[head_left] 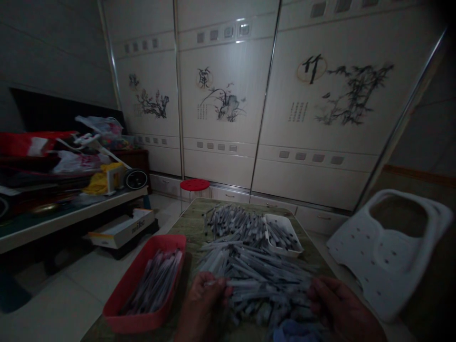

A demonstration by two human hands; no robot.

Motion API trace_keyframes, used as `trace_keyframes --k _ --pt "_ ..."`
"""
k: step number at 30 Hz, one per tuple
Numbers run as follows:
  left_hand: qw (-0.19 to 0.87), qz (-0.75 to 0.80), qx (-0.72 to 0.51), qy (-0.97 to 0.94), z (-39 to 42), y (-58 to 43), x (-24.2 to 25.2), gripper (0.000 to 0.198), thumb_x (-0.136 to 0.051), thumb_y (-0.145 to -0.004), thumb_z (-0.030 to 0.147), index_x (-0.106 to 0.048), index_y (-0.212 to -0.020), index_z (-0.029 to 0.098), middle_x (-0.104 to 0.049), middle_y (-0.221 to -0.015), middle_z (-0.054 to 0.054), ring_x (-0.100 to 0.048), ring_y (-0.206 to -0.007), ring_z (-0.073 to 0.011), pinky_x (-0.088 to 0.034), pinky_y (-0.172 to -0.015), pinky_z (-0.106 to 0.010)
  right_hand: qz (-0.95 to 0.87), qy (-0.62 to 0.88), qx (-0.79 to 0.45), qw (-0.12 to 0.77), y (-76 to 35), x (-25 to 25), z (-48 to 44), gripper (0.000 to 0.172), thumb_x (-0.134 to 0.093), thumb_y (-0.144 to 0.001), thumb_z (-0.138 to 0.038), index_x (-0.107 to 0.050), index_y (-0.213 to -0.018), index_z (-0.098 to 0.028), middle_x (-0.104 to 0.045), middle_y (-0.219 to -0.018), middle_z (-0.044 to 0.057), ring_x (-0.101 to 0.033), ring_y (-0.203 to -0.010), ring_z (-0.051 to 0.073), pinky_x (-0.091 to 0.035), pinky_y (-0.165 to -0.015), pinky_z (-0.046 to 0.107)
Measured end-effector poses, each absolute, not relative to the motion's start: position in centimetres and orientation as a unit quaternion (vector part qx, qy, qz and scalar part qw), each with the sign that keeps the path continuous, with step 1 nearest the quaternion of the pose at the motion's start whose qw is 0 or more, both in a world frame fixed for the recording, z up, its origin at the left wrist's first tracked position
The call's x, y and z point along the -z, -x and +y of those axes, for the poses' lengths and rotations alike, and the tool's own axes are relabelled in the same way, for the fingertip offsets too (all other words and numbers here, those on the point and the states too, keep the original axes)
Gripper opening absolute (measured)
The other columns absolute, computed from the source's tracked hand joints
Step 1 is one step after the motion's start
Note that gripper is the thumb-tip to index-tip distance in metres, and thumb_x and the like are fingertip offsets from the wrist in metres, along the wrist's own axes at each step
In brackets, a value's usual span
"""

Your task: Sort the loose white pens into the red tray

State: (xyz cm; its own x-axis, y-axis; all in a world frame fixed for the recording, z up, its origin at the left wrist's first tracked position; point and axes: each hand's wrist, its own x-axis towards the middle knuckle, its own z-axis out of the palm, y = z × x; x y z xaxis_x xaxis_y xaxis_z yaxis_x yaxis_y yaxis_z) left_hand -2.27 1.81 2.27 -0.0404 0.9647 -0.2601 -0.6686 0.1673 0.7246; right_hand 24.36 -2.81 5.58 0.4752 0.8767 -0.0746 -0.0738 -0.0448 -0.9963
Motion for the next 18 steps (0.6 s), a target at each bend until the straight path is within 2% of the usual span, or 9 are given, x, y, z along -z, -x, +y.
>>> trace_keyframes --k 7,11,14,16,18 --pt "0.693 0.374 -0.538 -0.3 2.1 1.9 -0.3 0.052 -0.095 -0.063 0.04 -0.049 -0.079 0.023 -0.067 -0.063 0.004 -0.064 -0.058 -0.0123 -0.04 -0.055 -0.019 -0.332 0.587 -0.371 0.638 -24.5 -5.7 -2.8 0.05 -0.079 -0.076 -0.065 -0.068 -0.09 -0.018 -0.079 -0.08 0.005 -0.067 -0.063 0.016 -0.048 -0.049 0.022" --pt "0.692 0.359 -0.462 -0.423 1.6 1.5 -0.2 0.048 -0.091 -0.064 0.053 -0.06 -0.077 0.018 -0.062 -0.06 0.003 -0.048 -0.052 -0.0081 -0.031 -0.053 -0.02 -0.324 0.576 -0.368 0.655 -24.7 -6.2 -2.9 0.047 -0.079 -0.077 -0.063 -0.068 -0.089 -0.019 -0.079 -0.082 0.004 -0.069 -0.063 0.016 -0.049 -0.047 0.022" --pt "0.686 0.348 -0.392 -0.505 0.8 1.4 -0.9 0.05 -0.089 -0.067 0.056 -0.074 -0.093 0.016 -0.057 -0.065 0.004 -0.041 -0.055 -0.0074 -0.026 -0.053 -0.021 -0.336 0.584 -0.35 0.65 -24.5 -6.9 -3.0 0.048 -0.079 -0.076 -0.065 -0.069 -0.087 -0.019 -0.079 -0.08 0.006 -0.069 -0.061 0.017 -0.049 -0.047 0.023" --pt "0.69 0.333 -0.343 -0.544 0.3 1.3 -1.5 0.057 -0.086 -0.07 0.059 -0.077 -0.108 0.018 -0.056 -0.068 0.003 -0.04 -0.056 -0.0079 -0.025 -0.053 -0.022 -0.349 0.603 -0.351 0.625 -24.1 -7.2 -3.1 0.047 -0.078 -0.077 -0.064 -0.069 -0.088 -0.019 -0.08 -0.082 0.007 -0.069 -0.062 0.019 -0.05 -0.049 0.025" --pt "0.691 0.306 -0.308 -0.578 0.0 1.2 -2.2 0.057 -0.082 -0.074 0.061 -0.078 -0.113 0.019 -0.055 -0.07 0.003 -0.04 -0.058 -0.0083 -0.026 -0.055 -0.023 -0.371 0.606 -0.36 0.605 -23.6 -7.3 -3.2 0.048 -0.076 -0.077 -0.066 -0.07 -0.091 -0.02 -0.081 -0.083 0.007 -0.07 -0.066 0.02 -0.051 -0.051 0.026"
